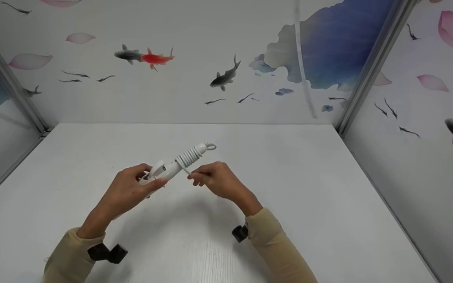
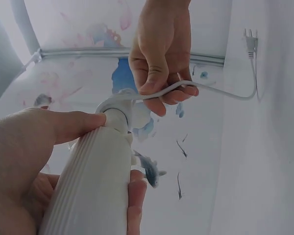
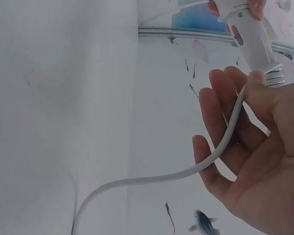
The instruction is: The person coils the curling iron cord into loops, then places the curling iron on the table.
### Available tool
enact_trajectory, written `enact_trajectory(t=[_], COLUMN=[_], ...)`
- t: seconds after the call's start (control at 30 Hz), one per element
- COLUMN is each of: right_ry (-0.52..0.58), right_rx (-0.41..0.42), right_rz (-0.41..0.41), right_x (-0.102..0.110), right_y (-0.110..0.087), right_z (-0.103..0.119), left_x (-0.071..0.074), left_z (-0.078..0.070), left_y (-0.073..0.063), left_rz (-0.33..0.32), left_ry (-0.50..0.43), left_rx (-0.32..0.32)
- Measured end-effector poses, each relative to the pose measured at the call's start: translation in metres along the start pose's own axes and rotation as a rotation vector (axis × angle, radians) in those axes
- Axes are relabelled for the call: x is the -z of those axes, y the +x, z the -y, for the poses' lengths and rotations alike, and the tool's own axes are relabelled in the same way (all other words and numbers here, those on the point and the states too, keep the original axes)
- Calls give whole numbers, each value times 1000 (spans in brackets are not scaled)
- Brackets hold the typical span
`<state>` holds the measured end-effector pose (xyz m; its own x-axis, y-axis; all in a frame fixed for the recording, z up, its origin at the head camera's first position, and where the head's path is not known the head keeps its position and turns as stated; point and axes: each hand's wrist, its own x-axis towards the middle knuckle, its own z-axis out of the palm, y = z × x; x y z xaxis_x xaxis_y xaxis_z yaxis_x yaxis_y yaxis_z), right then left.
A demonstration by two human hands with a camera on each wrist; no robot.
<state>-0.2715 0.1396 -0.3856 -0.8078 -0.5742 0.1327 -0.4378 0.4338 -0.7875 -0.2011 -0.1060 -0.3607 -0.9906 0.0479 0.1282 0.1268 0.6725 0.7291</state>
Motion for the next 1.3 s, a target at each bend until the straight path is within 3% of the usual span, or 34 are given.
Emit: enact_trajectory(t=[0.2, 0.37, 0.57, 0.7, 0.93, 1.1, 1.17, 1.3], right_ry=[-17, -42, -28, 19, 46, 12, -12, -95], right_rx=[-27, -41, -155, -183, -115, -225, -205, -66], right_rz=[-54, -136, -208, -145, 24, 10, 22, 76], right_x=[-9, -12, -10, -5, 5, 9, 11, 20], right_y=[5, 8, 12, 13, 13, 13, 14, 14], right_z=[-3, -2, -10, -20, -29, -36, -38, -33], left_x=[1, 2, 5, 5, 5, 7, 7, 6], left_z=[1, 1, 2, 3, 4, 6, 6, 7], left_y=[-1, -1, 1, 2, 3, 2, 2, 2], left_rz=[11, 10, 37, 69, 120, 209, 254, 326], left_ry=[7, 15, -43, -70, -104, -141, -120, -67], left_rx=[-47, -47, -38, -46, -38, -59, -87, -151])
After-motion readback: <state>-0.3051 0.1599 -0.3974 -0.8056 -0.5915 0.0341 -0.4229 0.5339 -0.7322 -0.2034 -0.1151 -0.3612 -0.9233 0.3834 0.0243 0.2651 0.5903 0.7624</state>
